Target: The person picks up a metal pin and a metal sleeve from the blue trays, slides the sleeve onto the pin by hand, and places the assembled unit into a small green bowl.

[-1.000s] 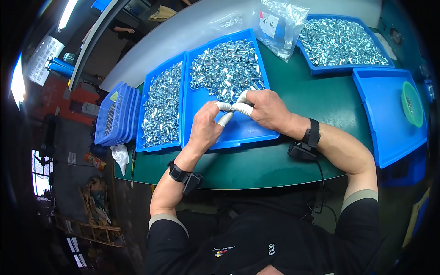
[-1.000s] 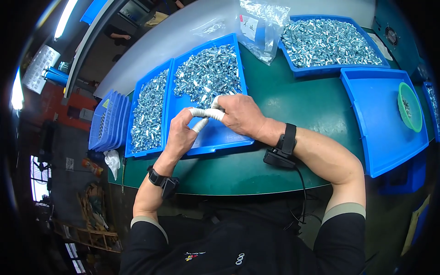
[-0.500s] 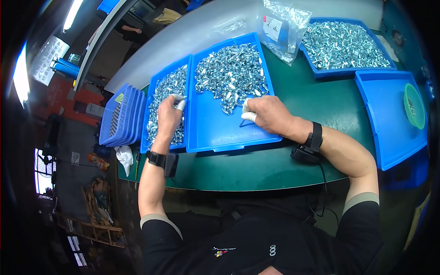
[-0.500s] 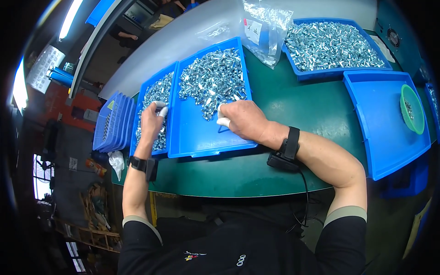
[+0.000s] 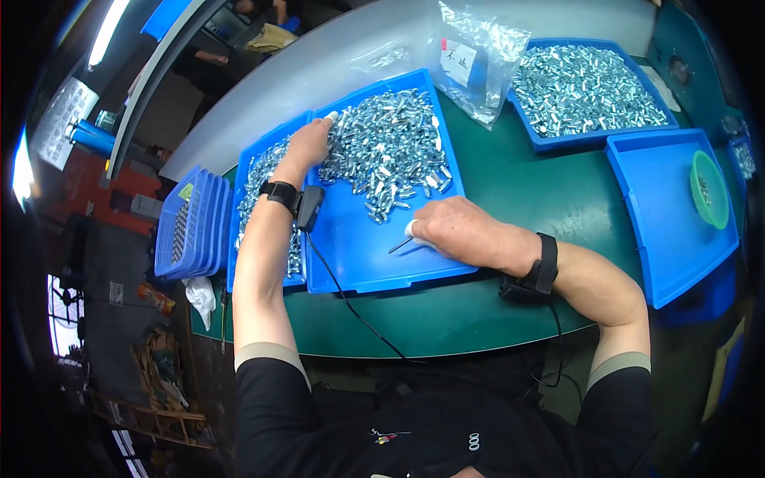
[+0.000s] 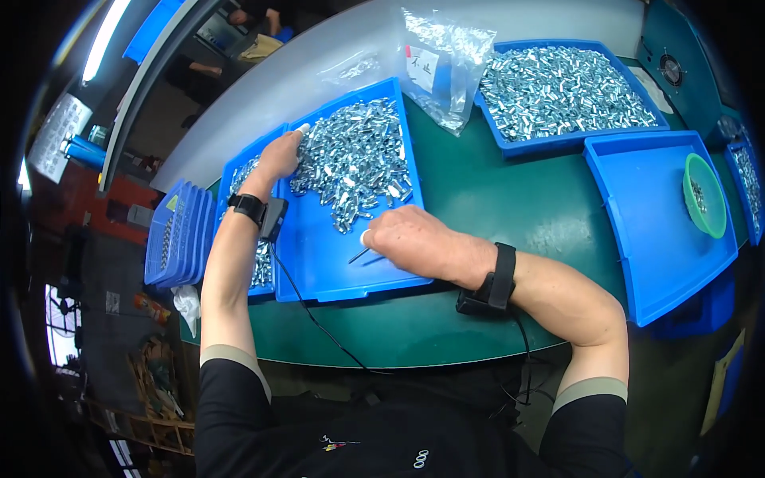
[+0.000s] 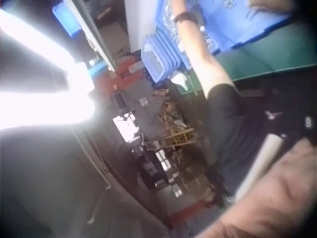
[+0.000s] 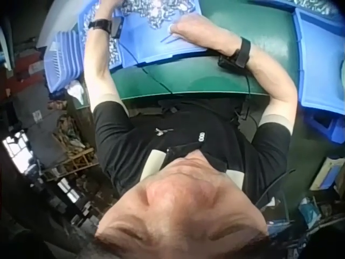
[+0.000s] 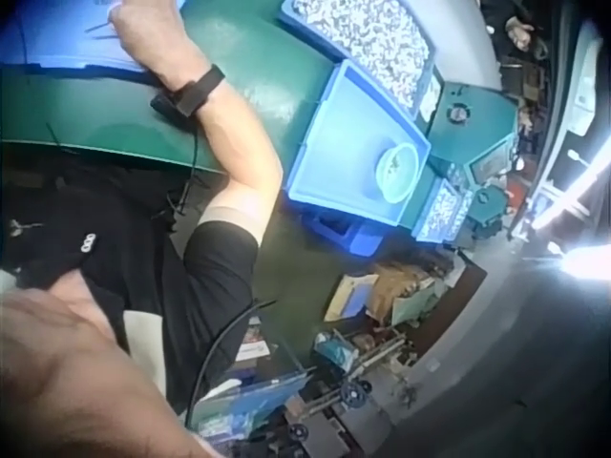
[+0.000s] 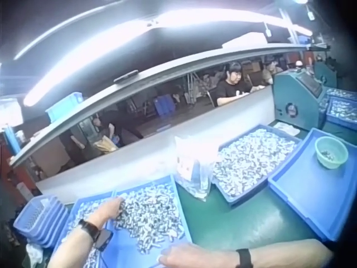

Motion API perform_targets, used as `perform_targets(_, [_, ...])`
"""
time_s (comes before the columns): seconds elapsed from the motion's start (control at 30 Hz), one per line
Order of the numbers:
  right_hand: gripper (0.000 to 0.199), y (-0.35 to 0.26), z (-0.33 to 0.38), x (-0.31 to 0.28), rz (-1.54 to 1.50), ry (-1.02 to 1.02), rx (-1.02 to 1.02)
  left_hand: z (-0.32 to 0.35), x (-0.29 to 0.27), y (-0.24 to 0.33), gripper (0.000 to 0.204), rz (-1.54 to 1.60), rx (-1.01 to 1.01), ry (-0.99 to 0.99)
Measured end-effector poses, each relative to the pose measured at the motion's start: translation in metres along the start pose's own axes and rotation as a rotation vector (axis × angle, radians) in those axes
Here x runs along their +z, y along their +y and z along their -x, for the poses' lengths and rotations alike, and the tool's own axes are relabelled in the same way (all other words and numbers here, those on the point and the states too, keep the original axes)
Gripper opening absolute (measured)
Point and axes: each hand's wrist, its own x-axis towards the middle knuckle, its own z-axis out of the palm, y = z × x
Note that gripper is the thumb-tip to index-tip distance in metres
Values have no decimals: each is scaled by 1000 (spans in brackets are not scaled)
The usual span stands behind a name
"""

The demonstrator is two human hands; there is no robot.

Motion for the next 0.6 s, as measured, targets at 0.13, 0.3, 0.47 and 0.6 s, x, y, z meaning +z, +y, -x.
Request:
perform_targets(0.13, [5, -15, -1, 6, -140, 37, -143, -13, -3, 2, 57, 94, -103, -148])
perform_targets(0.3, [9, -29, 0, 13, -231, -16, -184, 18, 2, 32, 50, 362, -38, -61])
perform_targets(0.47, [4, -33, 2, 11, -254, 71, -181, 54, -17, 84, 51, 439, -77, -16])
perform_targets(0.6, [4, -35, -1, 15, -222, 78, -197, 76, -26, 106, 60, 609, 0, 19])
